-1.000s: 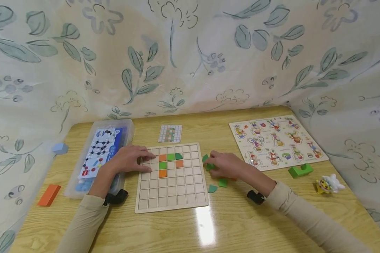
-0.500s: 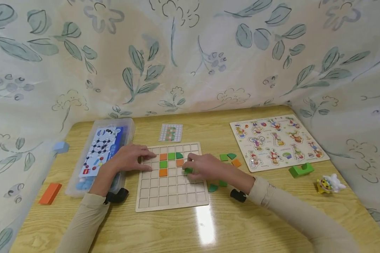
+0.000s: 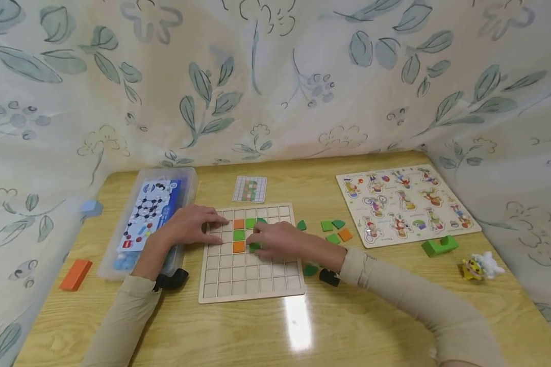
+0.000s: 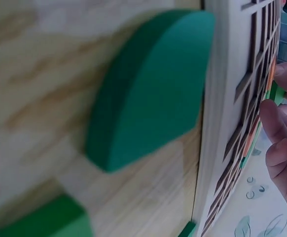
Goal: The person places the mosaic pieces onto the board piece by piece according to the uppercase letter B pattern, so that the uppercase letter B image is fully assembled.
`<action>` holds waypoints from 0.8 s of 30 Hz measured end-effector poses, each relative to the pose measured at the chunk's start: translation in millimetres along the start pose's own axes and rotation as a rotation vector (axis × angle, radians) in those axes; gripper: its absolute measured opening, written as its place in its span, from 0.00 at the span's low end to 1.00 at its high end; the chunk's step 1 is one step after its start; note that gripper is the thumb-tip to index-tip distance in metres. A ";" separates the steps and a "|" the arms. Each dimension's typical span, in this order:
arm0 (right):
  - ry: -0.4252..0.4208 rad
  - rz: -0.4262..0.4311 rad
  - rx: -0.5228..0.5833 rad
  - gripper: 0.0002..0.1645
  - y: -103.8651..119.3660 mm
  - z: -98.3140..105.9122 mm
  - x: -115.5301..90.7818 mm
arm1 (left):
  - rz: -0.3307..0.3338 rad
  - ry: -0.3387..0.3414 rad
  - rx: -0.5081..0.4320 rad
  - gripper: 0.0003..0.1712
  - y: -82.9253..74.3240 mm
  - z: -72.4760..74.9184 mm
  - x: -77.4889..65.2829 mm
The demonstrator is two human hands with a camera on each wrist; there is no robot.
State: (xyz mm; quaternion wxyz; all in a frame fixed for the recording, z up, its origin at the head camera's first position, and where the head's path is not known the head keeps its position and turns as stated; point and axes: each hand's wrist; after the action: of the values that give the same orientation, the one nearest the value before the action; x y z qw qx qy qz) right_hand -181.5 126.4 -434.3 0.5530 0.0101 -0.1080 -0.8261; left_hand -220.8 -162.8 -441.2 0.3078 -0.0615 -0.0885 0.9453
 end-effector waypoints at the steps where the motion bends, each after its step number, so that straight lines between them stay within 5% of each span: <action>1: 0.001 0.002 -0.004 0.14 0.1 -1.0 1.1 | 0.000 0.001 -0.003 0.30 -0.2 0.0 -0.2; 10: 0.043 -0.005 -0.016 0.14 1.2 -6.2 7.9 | 0.001 -0.001 0.007 0.30 -0.6 -1.5 -1.2; 24: -0.015 0.025 -0.064 0.15 -1.1 -10.6 4.5 | -0.005 -0.027 0.000 0.30 -3.7 -1.0 -3.0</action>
State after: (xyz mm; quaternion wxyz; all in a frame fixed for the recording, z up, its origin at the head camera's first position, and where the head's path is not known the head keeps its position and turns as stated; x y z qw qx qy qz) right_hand -182.9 120.9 -444.4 0.5627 -0.0152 -0.0856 -0.8221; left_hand -216.2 -161.5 -441.2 0.3089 -0.0484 -0.0926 0.9453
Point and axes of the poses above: each hand's wrist, its own x-axis towards the middle knuckle, its own z-axis out of the back of the hand, y = z × x, and after that the axes turned 6 degrees about z, right-handed
